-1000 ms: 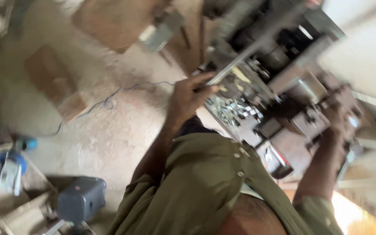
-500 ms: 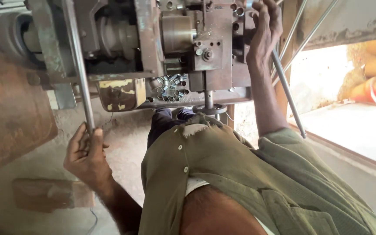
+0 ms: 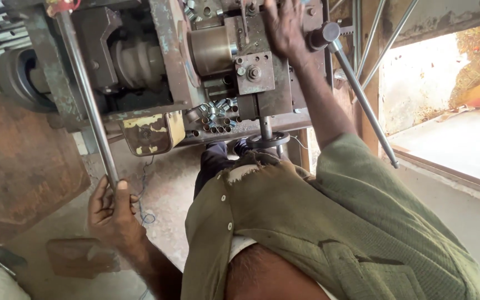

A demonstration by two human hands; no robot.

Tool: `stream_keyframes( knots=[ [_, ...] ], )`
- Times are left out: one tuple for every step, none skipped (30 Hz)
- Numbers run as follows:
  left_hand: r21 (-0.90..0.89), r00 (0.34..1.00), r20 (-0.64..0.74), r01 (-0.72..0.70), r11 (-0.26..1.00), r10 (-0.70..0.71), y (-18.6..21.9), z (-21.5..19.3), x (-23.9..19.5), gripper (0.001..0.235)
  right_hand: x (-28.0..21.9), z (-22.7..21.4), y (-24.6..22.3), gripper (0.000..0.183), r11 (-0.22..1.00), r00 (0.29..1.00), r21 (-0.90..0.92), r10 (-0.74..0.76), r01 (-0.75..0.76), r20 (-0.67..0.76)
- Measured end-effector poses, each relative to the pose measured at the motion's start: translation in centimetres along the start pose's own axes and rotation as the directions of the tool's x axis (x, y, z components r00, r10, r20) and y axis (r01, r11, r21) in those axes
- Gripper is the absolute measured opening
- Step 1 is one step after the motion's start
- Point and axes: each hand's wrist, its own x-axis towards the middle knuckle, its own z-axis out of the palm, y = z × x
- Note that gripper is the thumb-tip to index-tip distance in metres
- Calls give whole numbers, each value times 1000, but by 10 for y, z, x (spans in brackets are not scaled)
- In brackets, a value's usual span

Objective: The person uses a long metal lever to operate a cutting machine while another person feeds metal rods into the mechanism. The person then pulls back the lever and reaches in by hand to clear small metal pieces from the machine's bed.

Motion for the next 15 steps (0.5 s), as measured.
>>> stream_keyframes(
  knots=[
    [21,1000,-5,-1,1000,1,0,0,0,34,-7,-6,-5,57,960,987,235,137,-152,79],
    [30,1000,-5,-12,999,13,0,0,0,34,-12,-13,-11,67,843,951,443,245,-304,187],
    [38,1000,-5,-24,999,25,-1,-1,0,34,-22,-20,-16,79,659,895,606,318,-446,312],
    [45,999,-6,-39,998,39,-2,0,1,34,-33,-27,-21,84,618,873,618,331,-487,358],
    [35,999,-4,-41,999,41,-3,-1,1,34,-43,-34,-24,88,574,850,627,339,-526,402],
    [27,999,0,-41,999,41,-3,-1,1,34,-54,-40,-27,93,529,824,632,346,-566,449],
    [19,999,3,-40,999,40,-4,-2,1,34,-63,-46,-28,90,528,821,629,353,-570,448],
    [28,999,7,-43,999,43,-4,-2,2,34,-72,-51,-29,88,527,818,626,359,-575,449],
    [38,999,11,-46,998,46,-4,-3,1,34,-80,-54,-31,86,525,815,624,365,-579,450],
    [46,999,16,-50,998,49,-4,-3,2,34,-85,-56,-31,86,462,790,642,384,-613,478],
    [35,998,18,-55,998,54,-4,-2,2,34,-90,-58,-31,86,396,764,656,400,-643,507],
    [25,998,18,-59,998,59,-4,-2,2,34,-91,-59,-30,87,328,737,667,411,-669,536],
    [15,998,17,-63,998,63,-4,-1,2,34,-92,-60,-27,82,297,785,750,426,-591,451],
    [12,998,17,-63,998,63,-4,-2,2,34,-92,-60,-23,77,266,822,821,440,-504,362],
    [10,998,17,-62,998,62,-5,-2,2,34,-90,-60,-20,73,237,848,882,456,-408,270]
  ],
)
